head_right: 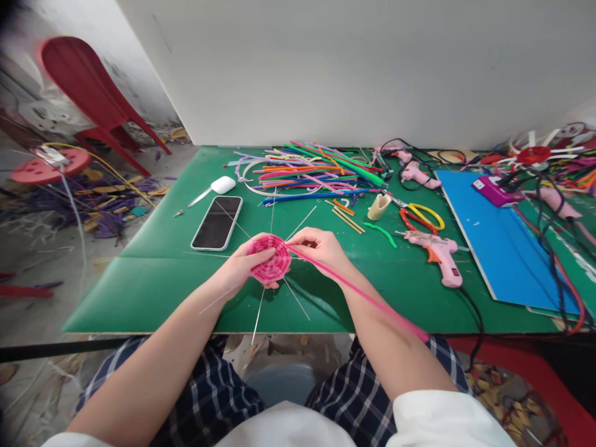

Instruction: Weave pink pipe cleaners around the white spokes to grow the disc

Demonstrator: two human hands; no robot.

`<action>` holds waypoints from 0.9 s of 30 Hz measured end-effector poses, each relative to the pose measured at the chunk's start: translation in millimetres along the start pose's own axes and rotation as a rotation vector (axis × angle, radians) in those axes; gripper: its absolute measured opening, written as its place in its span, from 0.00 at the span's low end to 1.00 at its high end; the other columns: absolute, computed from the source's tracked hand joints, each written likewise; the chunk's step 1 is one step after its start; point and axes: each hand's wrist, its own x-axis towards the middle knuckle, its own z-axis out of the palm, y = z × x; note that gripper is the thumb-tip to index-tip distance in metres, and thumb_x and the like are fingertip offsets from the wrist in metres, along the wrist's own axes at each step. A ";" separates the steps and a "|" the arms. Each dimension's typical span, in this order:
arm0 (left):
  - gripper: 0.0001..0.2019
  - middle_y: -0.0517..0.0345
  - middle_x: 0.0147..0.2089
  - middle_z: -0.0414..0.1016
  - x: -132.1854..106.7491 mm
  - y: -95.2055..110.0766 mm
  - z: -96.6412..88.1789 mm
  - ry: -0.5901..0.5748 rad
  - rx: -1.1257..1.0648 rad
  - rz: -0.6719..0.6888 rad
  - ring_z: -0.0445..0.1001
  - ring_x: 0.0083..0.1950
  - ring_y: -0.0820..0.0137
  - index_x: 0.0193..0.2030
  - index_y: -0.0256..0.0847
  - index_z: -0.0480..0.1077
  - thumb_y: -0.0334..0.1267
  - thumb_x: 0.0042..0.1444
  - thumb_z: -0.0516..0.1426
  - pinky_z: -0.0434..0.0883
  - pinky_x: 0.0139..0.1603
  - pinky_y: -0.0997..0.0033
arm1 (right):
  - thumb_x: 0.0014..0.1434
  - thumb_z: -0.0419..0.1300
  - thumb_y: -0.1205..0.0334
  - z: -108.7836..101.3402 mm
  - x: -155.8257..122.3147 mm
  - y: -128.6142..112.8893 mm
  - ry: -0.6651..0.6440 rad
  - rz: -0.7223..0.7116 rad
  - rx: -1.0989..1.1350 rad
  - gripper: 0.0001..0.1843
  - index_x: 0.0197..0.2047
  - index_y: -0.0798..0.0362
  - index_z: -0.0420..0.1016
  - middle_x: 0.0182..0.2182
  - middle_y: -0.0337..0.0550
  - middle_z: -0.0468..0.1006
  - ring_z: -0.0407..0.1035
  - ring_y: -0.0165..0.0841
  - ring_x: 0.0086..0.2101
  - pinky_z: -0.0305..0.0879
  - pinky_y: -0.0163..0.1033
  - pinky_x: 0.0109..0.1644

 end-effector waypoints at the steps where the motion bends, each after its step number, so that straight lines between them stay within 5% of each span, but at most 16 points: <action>1: 0.13 0.51 0.36 0.77 -0.1 0.2 0.2 0.000 0.005 0.001 0.78 0.28 0.62 0.45 0.41 0.63 0.43 0.55 0.55 0.72 0.18 0.73 | 0.47 0.65 0.58 -0.6 0.0 -0.5 -0.001 0.005 -0.019 0.07 0.29 0.53 0.78 0.28 0.41 0.75 0.67 0.27 0.25 0.63 0.34 0.27; 18: 0.12 0.56 0.34 0.76 -1.7 0.9 4.6 -0.058 -0.014 0.027 0.77 0.28 0.65 0.44 0.41 0.64 0.42 0.54 0.56 0.76 0.23 0.66 | 0.41 0.68 0.58 2.6 0.5 -4.0 0.002 0.116 0.049 0.11 0.24 0.55 0.73 0.23 0.37 0.72 0.64 0.25 0.22 0.62 0.32 0.23; 27: 0.14 0.56 0.34 0.75 -1.7 2.7 6.9 -0.026 0.008 -0.001 0.76 0.27 0.66 0.43 0.40 0.65 0.43 0.53 0.57 0.75 0.22 0.67 | 0.44 0.66 0.57 4.9 0.8 0.1 -0.006 0.125 0.028 0.11 0.31 0.53 0.76 0.26 0.39 0.75 0.66 0.26 0.23 0.64 0.32 0.24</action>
